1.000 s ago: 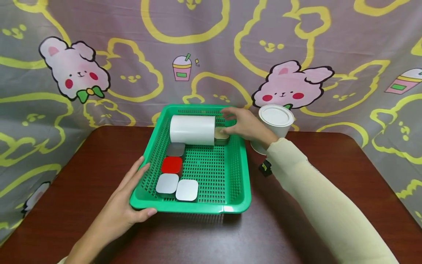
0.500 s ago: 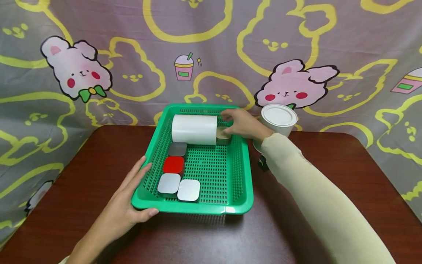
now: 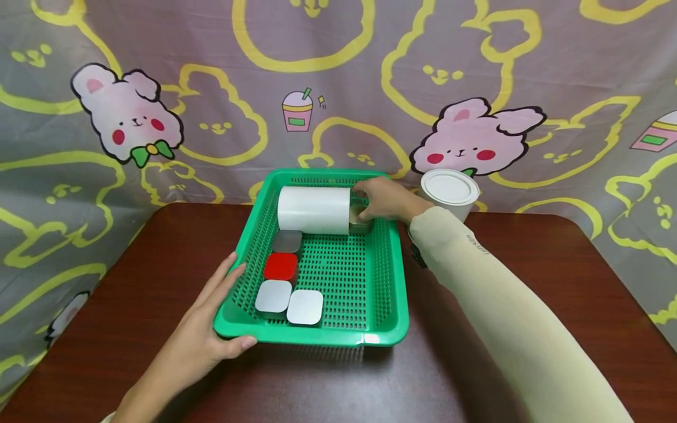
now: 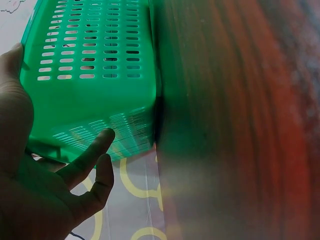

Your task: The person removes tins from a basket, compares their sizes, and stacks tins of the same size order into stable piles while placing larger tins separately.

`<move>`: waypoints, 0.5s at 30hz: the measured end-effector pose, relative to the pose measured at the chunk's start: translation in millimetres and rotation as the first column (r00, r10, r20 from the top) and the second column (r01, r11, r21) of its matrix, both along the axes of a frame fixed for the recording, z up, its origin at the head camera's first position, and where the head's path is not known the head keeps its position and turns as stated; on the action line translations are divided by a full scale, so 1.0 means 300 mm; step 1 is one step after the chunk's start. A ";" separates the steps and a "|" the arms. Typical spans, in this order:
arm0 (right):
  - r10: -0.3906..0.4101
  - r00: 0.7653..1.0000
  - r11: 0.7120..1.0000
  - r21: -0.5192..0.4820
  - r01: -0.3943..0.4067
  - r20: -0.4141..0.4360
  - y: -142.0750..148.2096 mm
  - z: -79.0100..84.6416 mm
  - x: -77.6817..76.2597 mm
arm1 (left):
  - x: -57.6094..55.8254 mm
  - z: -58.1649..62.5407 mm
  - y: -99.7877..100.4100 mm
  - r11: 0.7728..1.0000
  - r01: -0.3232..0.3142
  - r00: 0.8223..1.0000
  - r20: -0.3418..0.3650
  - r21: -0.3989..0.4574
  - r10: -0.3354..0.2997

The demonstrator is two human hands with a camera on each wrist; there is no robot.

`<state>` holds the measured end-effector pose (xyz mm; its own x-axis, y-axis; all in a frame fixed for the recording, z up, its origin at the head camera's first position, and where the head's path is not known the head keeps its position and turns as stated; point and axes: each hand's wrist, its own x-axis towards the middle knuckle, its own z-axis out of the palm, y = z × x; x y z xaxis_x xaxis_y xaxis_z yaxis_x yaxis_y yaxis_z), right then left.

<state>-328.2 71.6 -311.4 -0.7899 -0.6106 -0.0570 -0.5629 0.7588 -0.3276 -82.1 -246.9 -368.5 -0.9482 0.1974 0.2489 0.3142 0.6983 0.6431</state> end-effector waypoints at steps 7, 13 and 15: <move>-0.027 0.999 0.993 0.111 0.030 -0.022 -0.025 -0.018 -0.007 | -0.001 -0.006 -0.004 1.000 -0.002 1.000 -0.002 0.002 0.002; -0.017 0.997 0.984 0.175 0.029 -0.072 -0.031 -0.016 0.004 | -0.001 -0.004 -0.004 1.000 -0.005 1.000 -0.002 -0.004 0.005; -0.011 0.997 0.981 0.190 0.026 -0.078 -0.033 -0.019 0.004 | -0.002 -0.005 -0.004 1.000 -0.008 1.000 0.002 -0.008 0.008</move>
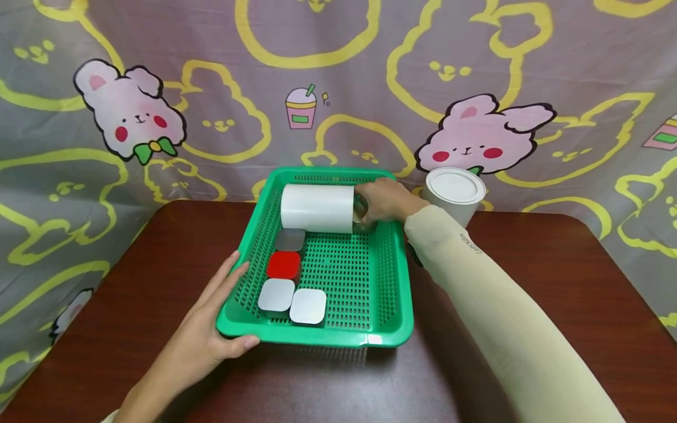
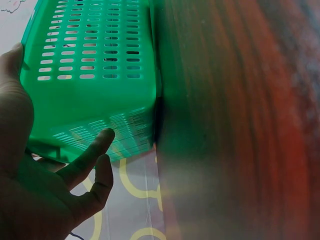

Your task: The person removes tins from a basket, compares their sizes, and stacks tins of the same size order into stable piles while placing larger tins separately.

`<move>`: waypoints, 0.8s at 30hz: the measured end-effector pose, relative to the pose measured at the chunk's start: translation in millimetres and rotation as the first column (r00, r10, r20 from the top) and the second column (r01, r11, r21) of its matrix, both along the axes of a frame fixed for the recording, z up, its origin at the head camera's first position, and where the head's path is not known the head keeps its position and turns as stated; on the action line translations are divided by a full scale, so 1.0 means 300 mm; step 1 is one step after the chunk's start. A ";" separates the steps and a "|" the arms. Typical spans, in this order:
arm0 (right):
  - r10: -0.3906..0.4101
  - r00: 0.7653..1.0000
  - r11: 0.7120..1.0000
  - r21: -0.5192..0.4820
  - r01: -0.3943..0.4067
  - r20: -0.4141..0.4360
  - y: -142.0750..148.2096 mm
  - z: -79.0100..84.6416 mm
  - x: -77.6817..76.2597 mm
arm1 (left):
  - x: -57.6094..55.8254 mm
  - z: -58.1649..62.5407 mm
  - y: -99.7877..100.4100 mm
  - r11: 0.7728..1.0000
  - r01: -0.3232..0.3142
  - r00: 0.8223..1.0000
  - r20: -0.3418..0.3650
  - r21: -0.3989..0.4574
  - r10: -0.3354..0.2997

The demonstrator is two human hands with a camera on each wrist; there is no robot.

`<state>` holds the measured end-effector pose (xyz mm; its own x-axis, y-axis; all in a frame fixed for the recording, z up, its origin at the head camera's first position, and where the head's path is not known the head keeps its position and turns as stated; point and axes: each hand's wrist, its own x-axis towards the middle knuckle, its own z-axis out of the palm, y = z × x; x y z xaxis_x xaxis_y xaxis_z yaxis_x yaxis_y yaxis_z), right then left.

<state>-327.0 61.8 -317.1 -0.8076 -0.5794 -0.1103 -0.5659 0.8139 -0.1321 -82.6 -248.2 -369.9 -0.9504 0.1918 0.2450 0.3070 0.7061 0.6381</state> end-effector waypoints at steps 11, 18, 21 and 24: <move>0.002 1.000 0.999 0.035 -0.002 0.022 -0.003 -0.001 -0.004 | 0.002 0.002 0.004 1.000 0.005 1.000 0.002 0.008 -0.005; 0.007 1.000 1.000 -0.007 -0.007 0.005 0.005 0.001 0.003 | 0.002 0.003 0.005 1.000 0.000 1.000 0.006 -0.005 0.000; 0.020 1.000 0.999 -0.026 -0.021 -0.009 0.010 0.003 0.007 | 0.001 0.004 0.005 1.000 0.001 1.000 0.001 -0.007 -0.001; 0.029 0.999 0.999 -0.039 -0.030 -0.026 0.014 0.003 0.010 | -0.001 0.005 0.005 1.000 -0.001 1.000 -0.002 -0.011 0.001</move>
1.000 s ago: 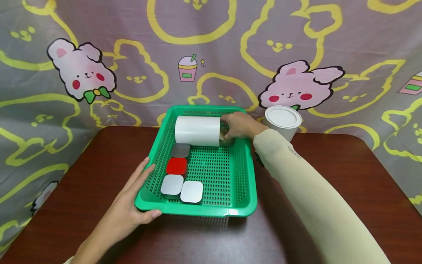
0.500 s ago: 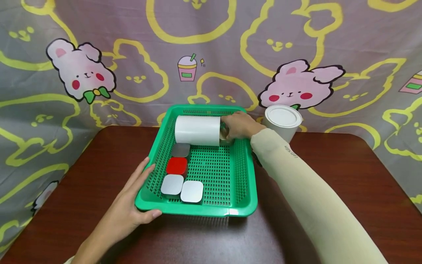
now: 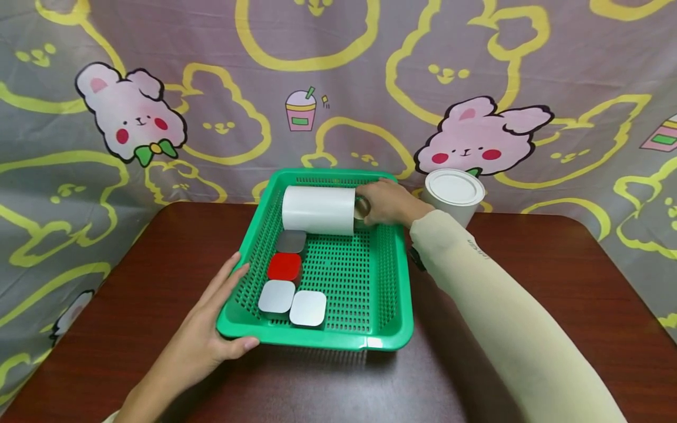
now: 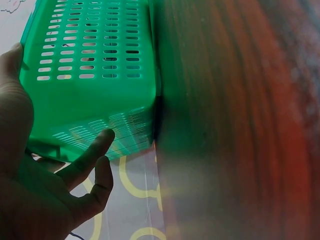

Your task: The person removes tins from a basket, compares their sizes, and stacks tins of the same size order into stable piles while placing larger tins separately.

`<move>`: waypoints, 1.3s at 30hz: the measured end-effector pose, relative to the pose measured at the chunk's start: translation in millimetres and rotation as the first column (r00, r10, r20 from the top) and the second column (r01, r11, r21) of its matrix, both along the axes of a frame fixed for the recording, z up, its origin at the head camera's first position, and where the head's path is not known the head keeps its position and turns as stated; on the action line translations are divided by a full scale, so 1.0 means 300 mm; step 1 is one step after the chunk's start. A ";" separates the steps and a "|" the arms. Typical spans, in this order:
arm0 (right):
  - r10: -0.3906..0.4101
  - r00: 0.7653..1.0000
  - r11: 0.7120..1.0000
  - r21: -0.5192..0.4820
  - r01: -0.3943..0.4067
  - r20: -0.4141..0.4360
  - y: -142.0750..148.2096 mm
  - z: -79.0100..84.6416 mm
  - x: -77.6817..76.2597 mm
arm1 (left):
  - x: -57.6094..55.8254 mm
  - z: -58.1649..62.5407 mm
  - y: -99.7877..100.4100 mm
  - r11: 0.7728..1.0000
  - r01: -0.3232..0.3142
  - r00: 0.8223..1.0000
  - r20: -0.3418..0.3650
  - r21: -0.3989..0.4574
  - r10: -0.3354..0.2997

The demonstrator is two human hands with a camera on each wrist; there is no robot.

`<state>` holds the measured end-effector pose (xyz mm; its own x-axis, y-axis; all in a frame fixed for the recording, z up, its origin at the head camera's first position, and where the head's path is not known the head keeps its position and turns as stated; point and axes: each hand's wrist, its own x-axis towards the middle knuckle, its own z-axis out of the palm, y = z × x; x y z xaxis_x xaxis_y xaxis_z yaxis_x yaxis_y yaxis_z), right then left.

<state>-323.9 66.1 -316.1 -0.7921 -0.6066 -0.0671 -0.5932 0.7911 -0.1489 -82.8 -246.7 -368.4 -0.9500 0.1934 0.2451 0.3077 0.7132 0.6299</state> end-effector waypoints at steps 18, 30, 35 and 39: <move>-0.038 0.994 0.965 -0.256 0.065 0.107 0.064 0.021 0.022 | -0.001 -0.002 -0.002 1.000 0.004 1.000 -0.008 0.010 -0.004; -0.027 0.989 0.918 -0.389 0.083 0.146 0.090 0.030 0.041 | -0.003 0.001 0.004 1.000 0.004 1.000 -0.001 0.010 -0.004; -0.015 0.987 0.909 -0.409 0.080 0.160 0.094 0.048 0.059 | -0.001 0.001 0.003 1.000 0.009 1.000 -0.003 0.011 -0.009; -0.001 0.983 0.892 -0.443 0.083 0.181 0.096 0.061 0.078 | 0.002 0.000 0.001 1.000 0.012 1.000 -0.004 0.022 -0.012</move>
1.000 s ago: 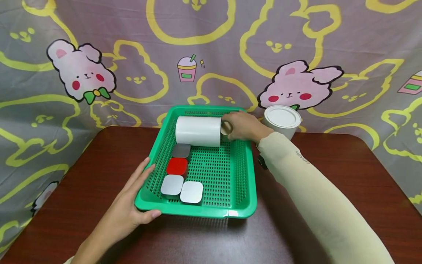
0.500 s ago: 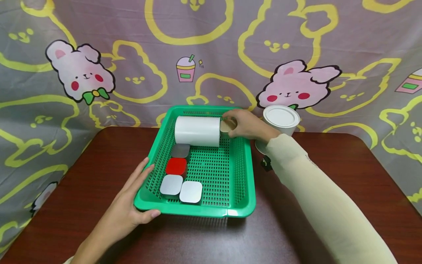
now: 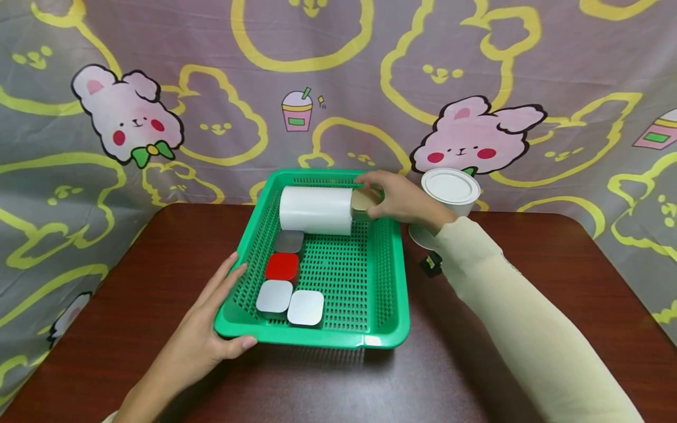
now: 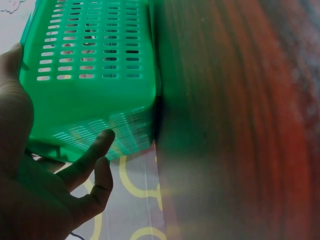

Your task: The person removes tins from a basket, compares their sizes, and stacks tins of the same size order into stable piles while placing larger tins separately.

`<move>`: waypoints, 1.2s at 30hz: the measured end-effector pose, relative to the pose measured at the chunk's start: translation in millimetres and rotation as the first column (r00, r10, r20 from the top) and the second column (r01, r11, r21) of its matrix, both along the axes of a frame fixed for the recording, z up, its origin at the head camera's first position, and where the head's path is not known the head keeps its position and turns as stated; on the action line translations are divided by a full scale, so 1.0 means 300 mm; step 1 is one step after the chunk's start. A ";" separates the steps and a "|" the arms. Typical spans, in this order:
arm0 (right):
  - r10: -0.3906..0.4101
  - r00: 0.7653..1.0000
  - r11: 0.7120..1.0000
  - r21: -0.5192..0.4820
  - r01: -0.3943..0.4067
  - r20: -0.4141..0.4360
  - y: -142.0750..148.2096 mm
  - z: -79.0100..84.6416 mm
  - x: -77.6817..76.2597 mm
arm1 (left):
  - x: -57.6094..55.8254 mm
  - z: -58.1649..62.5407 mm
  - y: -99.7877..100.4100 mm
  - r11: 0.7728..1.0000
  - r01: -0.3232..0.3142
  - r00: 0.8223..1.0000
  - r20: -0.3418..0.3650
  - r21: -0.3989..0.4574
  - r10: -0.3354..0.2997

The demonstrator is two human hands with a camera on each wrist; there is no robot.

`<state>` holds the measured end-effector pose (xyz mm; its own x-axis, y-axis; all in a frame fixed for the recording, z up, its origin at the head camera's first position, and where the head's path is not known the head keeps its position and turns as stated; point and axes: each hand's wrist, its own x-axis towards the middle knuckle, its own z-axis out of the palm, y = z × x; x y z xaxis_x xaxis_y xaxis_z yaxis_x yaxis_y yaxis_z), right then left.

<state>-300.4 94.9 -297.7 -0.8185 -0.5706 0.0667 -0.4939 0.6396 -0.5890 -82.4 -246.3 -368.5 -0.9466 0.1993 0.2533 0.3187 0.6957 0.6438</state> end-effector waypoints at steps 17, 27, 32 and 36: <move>0.048 0.999 0.987 -0.156 -0.048 -0.009 0.017 0.033 0.064 | 0.001 -0.001 -0.001 1.000 -0.005 1.000 0.002 0.005 0.005; 0.035 0.999 0.970 -0.241 -0.037 -0.012 0.055 0.049 0.121 | 0.001 -0.001 -0.002 1.000 -0.009 1.000 -0.010 -0.014 0.009; 0.047 0.999 0.959 -0.280 -0.046 -0.005 0.089 0.060 0.159 | 0.001 -0.001 -0.002 1.000 -0.006 1.000 -0.008 -0.005 0.006; 0.012 1.000 0.962 -0.271 -0.010 0.007 0.133 0.072 0.198 | 0.000 -0.002 -0.002 1.000 -0.002 1.000 -0.002 -0.001 0.002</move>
